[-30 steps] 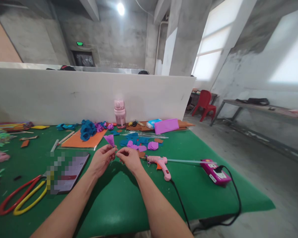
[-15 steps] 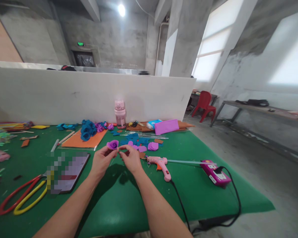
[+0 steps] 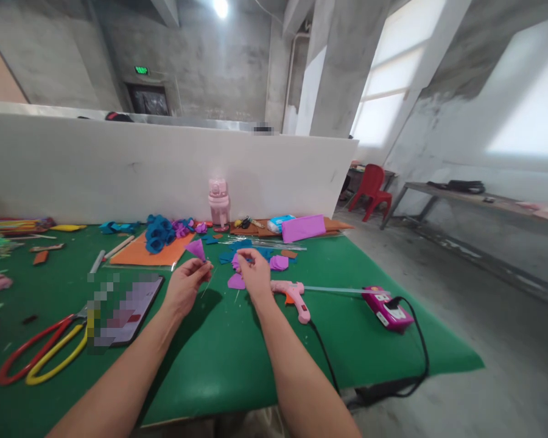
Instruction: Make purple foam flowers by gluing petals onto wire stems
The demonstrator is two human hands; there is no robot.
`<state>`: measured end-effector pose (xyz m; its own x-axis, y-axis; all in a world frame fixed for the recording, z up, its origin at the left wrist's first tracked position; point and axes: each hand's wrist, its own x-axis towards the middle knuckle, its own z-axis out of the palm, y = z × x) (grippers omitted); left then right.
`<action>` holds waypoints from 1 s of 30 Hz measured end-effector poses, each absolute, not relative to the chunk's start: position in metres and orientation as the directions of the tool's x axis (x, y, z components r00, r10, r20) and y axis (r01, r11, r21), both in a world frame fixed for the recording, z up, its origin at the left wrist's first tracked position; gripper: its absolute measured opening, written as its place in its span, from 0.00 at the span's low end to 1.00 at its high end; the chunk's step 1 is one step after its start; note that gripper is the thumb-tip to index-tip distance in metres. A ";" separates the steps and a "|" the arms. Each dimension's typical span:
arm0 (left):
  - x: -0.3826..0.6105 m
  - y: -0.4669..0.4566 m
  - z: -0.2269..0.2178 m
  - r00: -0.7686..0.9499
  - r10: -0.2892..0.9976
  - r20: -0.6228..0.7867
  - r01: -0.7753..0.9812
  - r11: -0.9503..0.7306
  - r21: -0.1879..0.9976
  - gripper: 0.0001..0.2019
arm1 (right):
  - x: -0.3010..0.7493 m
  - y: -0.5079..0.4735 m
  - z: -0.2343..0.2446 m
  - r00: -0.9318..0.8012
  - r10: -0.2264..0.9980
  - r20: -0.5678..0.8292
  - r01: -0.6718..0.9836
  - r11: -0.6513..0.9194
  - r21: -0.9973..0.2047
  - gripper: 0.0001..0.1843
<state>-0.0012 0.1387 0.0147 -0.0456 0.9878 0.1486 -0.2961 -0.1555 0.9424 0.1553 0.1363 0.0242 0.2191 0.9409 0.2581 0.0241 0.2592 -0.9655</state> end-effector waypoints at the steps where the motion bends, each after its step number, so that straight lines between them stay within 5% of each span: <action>1: -0.001 0.139 0.014 -0.048 0.987 0.154 -0.290 -0.161 0.943 0.14 | 0.163 0.137 0.028 0.238 0.929 0.283 0.037 0.282 -0.959 0.15; 6: 0.000 0.142 0.015 -0.088 0.986 0.145 -0.382 -0.167 0.909 0.14 | 0.209 0.149 0.045 0.209 0.900 0.383 0.370 0.290 -0.883 0.14; 11: -0.001 0.141 0.018 -0.058 0.984 0.169 -0.402 -0.178 0.898 0.12 | 0.225 0.163 0.042 -0.125 0.953 0.276 0.796 0.262 -0.545 0.07; 21: 0.002 0.134 0.021 0.101 0.958 0.269 -0.457 -0.196 0.868 0.11 | 0.186 0.176 0.010 -0.252 0.964 0.090 0.916 0.267 -0.298 0.04; 30: 0.003 0.136 0.017 0.123 0.953 0.276 -0.435 -0.198 0.879 0.10 | 0.192 0.182 0.008 -0.275 0.955 0.109 0.913 0.295 -0.282 0.04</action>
